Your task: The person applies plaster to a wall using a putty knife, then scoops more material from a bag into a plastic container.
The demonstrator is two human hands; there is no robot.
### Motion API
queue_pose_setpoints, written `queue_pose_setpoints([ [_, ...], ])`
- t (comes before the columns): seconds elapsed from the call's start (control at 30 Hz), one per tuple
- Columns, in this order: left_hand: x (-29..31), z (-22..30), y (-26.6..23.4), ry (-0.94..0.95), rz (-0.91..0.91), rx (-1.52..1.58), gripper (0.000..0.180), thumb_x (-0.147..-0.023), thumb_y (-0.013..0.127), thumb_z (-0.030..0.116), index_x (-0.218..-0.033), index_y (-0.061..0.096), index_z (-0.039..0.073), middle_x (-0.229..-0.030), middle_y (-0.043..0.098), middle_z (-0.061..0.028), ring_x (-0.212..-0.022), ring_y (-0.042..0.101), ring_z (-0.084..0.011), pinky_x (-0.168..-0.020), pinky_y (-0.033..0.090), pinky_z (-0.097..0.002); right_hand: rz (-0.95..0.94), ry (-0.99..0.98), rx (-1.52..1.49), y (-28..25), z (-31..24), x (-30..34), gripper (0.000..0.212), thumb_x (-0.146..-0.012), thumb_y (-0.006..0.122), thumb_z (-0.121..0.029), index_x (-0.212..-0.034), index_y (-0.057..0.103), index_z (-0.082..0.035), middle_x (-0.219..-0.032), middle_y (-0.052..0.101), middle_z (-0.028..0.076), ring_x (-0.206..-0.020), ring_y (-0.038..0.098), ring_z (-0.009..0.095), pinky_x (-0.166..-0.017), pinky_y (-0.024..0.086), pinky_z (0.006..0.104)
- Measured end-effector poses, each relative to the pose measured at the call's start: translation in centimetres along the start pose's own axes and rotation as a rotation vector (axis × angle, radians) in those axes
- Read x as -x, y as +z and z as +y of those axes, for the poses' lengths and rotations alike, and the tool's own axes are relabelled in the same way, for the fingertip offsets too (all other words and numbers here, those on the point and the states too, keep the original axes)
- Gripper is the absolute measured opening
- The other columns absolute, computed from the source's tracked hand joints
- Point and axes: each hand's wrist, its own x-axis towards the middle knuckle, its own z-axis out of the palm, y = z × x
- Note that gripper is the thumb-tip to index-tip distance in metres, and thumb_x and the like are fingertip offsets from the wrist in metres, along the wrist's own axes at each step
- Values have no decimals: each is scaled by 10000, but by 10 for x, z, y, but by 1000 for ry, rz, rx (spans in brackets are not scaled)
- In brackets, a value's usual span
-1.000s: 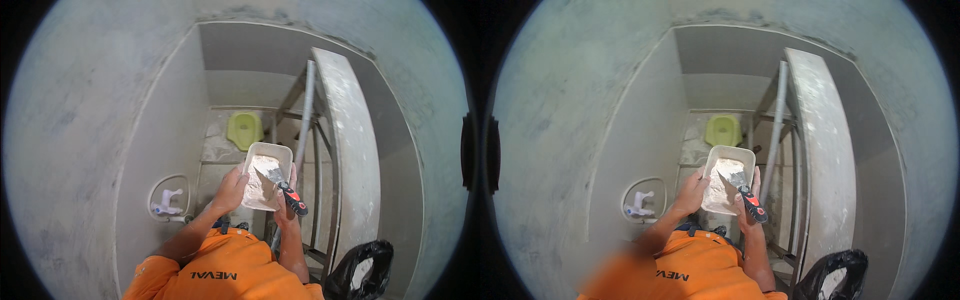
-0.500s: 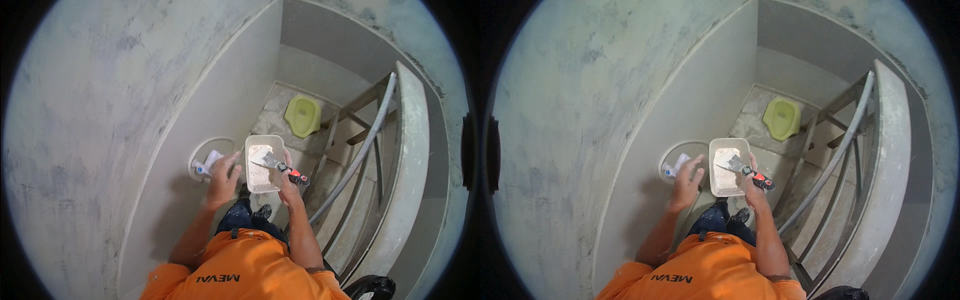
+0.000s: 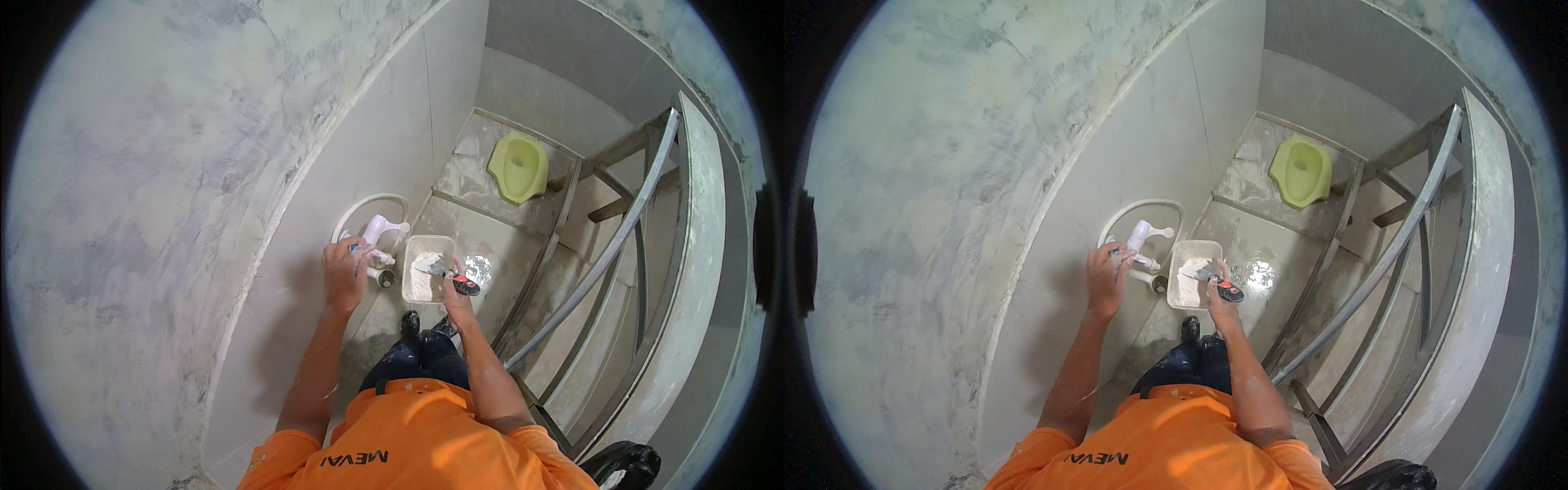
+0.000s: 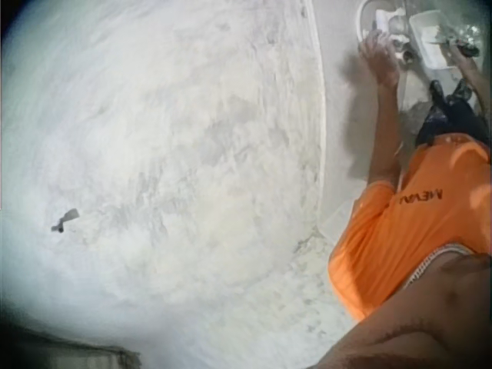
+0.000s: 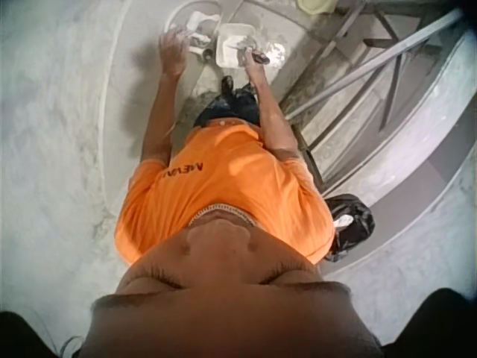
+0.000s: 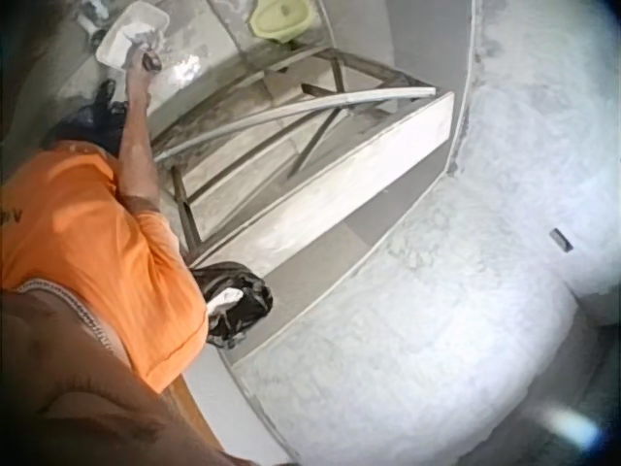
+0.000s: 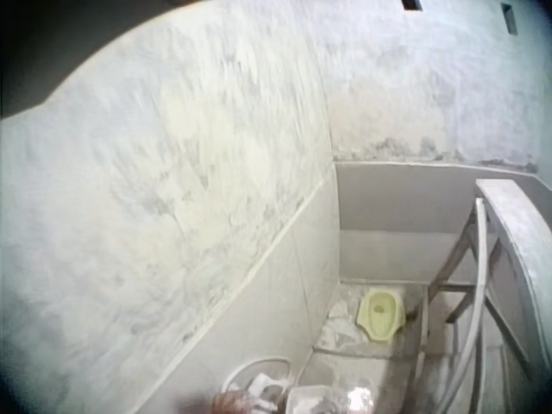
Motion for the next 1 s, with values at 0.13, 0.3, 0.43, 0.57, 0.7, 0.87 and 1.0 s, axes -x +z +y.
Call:
queue_pose_setpoints([
  [0.13, -28, -48, -2, 4, 109, 48, 126, -893, 719, 104, -1015, 743, 80, -1101, 647, -54, -1017, 536, -298, -939, 431, -429, -32, -7, 74, 57, 20, -37, 612, -1059, 523, -388, -1565, 354, -86, -1524, 436, 170, -1449, 339, 262, -1215, 227, 395],
  [0.3, -40, -94, -3, -84, 171, 45, 126, -889, 741, 127, -999, 756, 67, -1014, 611, -87, -996, 536, -291, -914, 425, -420, -26, -2, 78, 128, 40, -66, 611, -1053, 534, -369, -1567, 357, -90, -1235, 551, 106, -1151, 486, 202, -1084, 351, 341],
  [0.43, -31, -131, -10, -118, 178, 46, 141, -904, 727, 144, -1025, 773, 88, -991, 594, -85, -983, 516, -283, -911, 425, -418, -23, -33, 75, 170, 60, -71, 600, -1052, 545, -356, -1565, 367, -101, -1133, 552, 66, -1040, 484, 161, -1007, 391, 302],
  [0.57, -10, -152, -28, -100, 127, 70, 180, -922, 702, 150, -1079, 780, 110, -1016, 595, -83, -1010, 508, -283, -924, 428, -412, -2, -104, 91, 196, 83, -55, 601, -1059, 538, -350, -1574, 350, -104, -1083, 539, 41, -998, 476, 146, -981, 400, 297],
  [0.7, 9, -160, -59, -113, 54, 117, 216, -924, 660, 82, -1098, 784, 114, -1120, 619, -72, -1079, 497, -291, -978, 425, -399, -12, -78, 79, 220, 83, -30, 593, -1064, 536, -340, -1578, 347, -115, -1131, 539, 48, -1002, 469, 141, -978, 401, 299],
  [0.87, 29, -157, -97, -77, -69, 161, 312, -897, 594, -37, -1077, 787, 127, -1268, 631, -46, -1168, 504, -301, -1050, 424, -383, 20, -69, -14, 229, 79, -5, 573, -1058, 565, -296, -1572, 375, -128, -1453, 488, 114, -1302, 450, 194, -1136, 333, 343],
  [1.0, 37, -158, -111, -58, -36, 221, 333, -875, 587, -63, -1060, 791, 124, -1296, 635, -29, -1193, 502, -304, -1068, 416, -397, 5, -11, -85, 237, 64, 14, 587, -1051, 578, -283, -1571, 372, -106, -1515, 450, 125, -1406, 379, 215, -1187, 275, 357],
])
